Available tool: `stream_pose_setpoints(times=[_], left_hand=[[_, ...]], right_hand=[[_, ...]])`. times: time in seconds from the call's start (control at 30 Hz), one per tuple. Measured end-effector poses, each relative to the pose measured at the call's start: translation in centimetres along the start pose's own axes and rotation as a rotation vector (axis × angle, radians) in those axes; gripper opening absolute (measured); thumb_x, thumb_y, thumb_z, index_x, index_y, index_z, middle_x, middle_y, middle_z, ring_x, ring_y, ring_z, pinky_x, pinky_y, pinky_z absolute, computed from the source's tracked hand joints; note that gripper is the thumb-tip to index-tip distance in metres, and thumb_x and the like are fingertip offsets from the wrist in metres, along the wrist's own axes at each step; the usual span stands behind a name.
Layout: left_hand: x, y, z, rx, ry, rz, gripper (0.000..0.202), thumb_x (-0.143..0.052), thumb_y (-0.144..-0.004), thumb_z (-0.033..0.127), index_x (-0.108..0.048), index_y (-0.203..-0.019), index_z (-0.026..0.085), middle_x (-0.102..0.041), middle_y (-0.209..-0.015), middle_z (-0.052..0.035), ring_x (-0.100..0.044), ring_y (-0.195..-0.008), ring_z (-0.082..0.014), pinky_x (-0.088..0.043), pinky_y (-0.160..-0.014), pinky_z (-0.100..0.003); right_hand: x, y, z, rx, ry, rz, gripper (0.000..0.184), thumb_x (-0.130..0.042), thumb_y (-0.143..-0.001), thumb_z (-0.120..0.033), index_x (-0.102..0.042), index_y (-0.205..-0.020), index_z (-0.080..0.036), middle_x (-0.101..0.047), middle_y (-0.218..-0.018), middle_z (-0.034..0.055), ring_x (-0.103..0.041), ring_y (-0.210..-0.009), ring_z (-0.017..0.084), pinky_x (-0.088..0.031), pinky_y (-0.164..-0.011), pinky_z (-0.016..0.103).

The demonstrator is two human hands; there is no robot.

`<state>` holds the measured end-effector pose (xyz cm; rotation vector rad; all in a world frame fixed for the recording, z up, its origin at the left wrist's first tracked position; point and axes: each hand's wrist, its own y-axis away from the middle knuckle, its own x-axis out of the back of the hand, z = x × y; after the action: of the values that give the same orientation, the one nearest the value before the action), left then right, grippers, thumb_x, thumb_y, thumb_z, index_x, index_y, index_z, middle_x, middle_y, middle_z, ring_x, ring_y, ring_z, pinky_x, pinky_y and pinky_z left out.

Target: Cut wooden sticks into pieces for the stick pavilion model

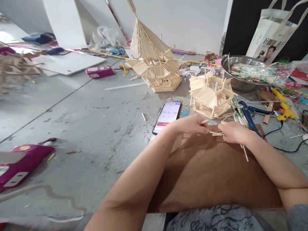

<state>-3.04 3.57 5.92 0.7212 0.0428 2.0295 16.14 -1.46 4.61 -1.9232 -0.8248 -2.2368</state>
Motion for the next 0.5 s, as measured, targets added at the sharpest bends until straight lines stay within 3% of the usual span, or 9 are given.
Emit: stream_pose_setpoints(times=[0.13, 0.2, 0.37, 0.43, 0.5], left_hand=[[-1.7, -1.0, 0.0, -0.001, -0.178, -0.162, 0.012, -0.054, -0.063, 0.017, -0.056, -0.052, 0.016, -0.055, -0.048, 0.0034, -0.046, -0.048, -0.0079, -0.031, -0.051, -0.019], [-2.2, -1.3, -0.3, -0.003, -0.195, -0.147, 0.006, -0.055, -0.06, 0.015, -0.061, -0.058, 0.017, -0.058, -0.051, 0.0035, -0.047, -0.05, -0.0088, -0.031, -0.052, -0.019], [-2.6, -1.5, -0.6, -0.027, -0.256, -0.077, 0.032, -0.058, -0.062, 0.021, -0.064, -0.094, 0.022, -0.063, -0.065, 0.0026, -0.049, -0.055, -0.0103, -0.03, -0.053, -0.02], [-2.4, -1.4, -0.5, -0.031, -0.251, -0.039, 0.03, -0.059, -0.062, 0.022, -0.063, -0.092, 0.023, -0.063, -0.066, 0.0032, -0.049, -0.055, -0.01, -0.029, -0.053, -0.019], [-2.2, -1.2, -0.3, -0.015, -0.242, -0.004, 0.013, -0.057, -0.064, 0.021, -0.063, -0.075, 0.02, -0.059, -0.059, 0.0032, -0.047, -0.052, -0.0095, -0.028, -0.051, -0.02]], right_hand=[[-0.6, -0.6, 0.2, -0.022, 0.015, 0.015, 0.025, -0.041, -0.073, -0.013, -0.059, -0.09, -0.014, -0.066, -0.089, 0.0143, -0.063, -0.082, 0.026, -0.042, -0.062, 0.032], [-0.7, -0.7, 0.4, -0.028, 0.02, 0.023, 0.025, -0.042, -0.072, -0.014, -0.06, -0.09, -0.013, -0.066, -0.09, 0.0156, -0.063, -0.083, 0.028, -0.043, -0.062, 0.033], [-0.8, -0.8, 0.7, -0.05, -0.008, -0.023, 0.025, -0.044, -0.072, -0.016, -0.062, -0.089, -0.013, -0.066, -0.088, 0.016, -0.064, -0.081, 0.027, -0.042, -0.06, 0.031], [-0.5, -0.7, 1.1, -0.05, -0.038, -0.048, 0.024, -0.041, -0.076, -0.016, -0.062, -0.088, -0.014, -0.067, -0.086, 0.0147, -0.064, -0.077, 0.024, -0.04, -0.059, 0.029], [0.2, -0.5, 2.1, -0.067, -0.077, -0.072, 0.026, -0.037, -0.081, -0.02, -0.062, -0.088, -0.016, -0.067, -0.085, 0.0128, -0.063, -0.073, 0.021, -0.039, -0.057, 0.027]])
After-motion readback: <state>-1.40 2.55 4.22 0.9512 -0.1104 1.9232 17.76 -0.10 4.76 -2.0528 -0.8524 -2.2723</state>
